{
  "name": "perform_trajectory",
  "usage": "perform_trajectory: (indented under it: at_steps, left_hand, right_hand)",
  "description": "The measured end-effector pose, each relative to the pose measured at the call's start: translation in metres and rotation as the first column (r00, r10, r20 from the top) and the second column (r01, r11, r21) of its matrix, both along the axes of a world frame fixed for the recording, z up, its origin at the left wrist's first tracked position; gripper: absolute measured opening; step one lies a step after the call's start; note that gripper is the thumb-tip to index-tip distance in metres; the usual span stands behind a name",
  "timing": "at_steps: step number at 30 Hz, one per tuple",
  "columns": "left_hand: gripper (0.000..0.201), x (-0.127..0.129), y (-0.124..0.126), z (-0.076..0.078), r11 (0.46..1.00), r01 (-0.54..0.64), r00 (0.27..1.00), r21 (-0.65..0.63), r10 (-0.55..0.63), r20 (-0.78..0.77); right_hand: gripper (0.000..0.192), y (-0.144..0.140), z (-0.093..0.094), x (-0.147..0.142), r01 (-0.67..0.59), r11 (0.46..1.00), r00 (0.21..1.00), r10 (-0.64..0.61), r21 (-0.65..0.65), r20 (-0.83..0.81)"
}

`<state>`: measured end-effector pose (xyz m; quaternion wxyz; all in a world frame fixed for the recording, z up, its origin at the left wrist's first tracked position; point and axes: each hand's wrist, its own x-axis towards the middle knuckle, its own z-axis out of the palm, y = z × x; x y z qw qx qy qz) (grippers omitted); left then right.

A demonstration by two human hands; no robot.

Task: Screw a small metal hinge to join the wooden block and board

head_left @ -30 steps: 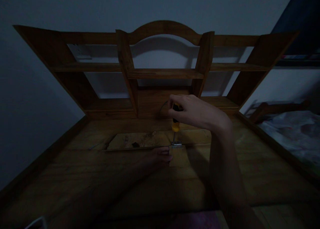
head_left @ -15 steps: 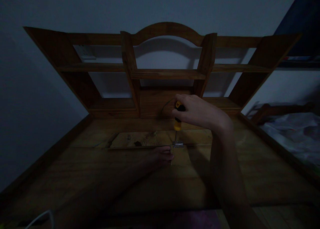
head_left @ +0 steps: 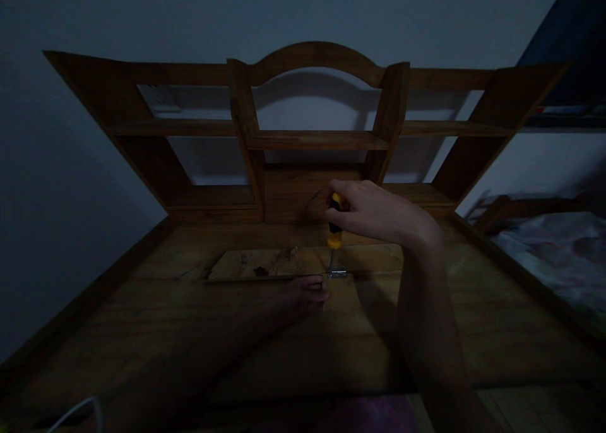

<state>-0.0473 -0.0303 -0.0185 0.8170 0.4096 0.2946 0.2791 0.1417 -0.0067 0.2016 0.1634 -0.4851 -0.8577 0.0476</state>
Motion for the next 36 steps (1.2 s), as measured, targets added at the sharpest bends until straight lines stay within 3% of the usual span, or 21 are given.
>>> perform_trajectory:
  at_steps: [4,11,18,24,30,36]
  left_hand:
    - [0.028,0.0014,0.0007,-0.0011,1.0,-0.002,1.0,-0.002,0.002,0.008]
    - [0.028,0.0011,0.0013,-0.0032,1.0,-0.011,1.0,-0.025,0.011,0.005]
    - [0.036,-0.0007,0.0023,-0.0065,0.991,-0.101,0.993,-0.088,0.095,-0.076]
    - [0.027,0.0005,0.0011,-0.0047,0.999,-0.033,0.999,-0.041,0.032,-0.005]
    - [0.028,0.0003,0.0021,-0.0072,0.997,-0.049,0.999,-0.051,0.049,-0.014]
    - [0.028,0.0005,0.0006,-0.0053,0.995,-0.078,0.997,-0.06,0.077,-0.022]
  right_hand:
    - [0.023,-0.0032,0.0006,-0.0002,-0.041,0.999,0.999,0.041,-0.02,-0.004]
    - [0.036,-0.0033,0.0014,-0.0025,0.067,0.997,0.997,-0.068,0.045,0.026]
    - [0.021,-0.001,0.0028,-0.0029,0.004,0.999,1.0,-0.004,0.041,0.016]
    - [0.04,0.0028,-0.0006,-0.0013,0.065,0.996,0.998,-0.065,0.057,-0.003]
    - [0.019,0.0006,0.0003,-0.0007,0.021,0.998,1.0,-0.022,0.054,0.01]
    - [0.029,0.0027,-0.0024,0.0022,0.078,0.992,0.995,-0.083,0.104,0.047]
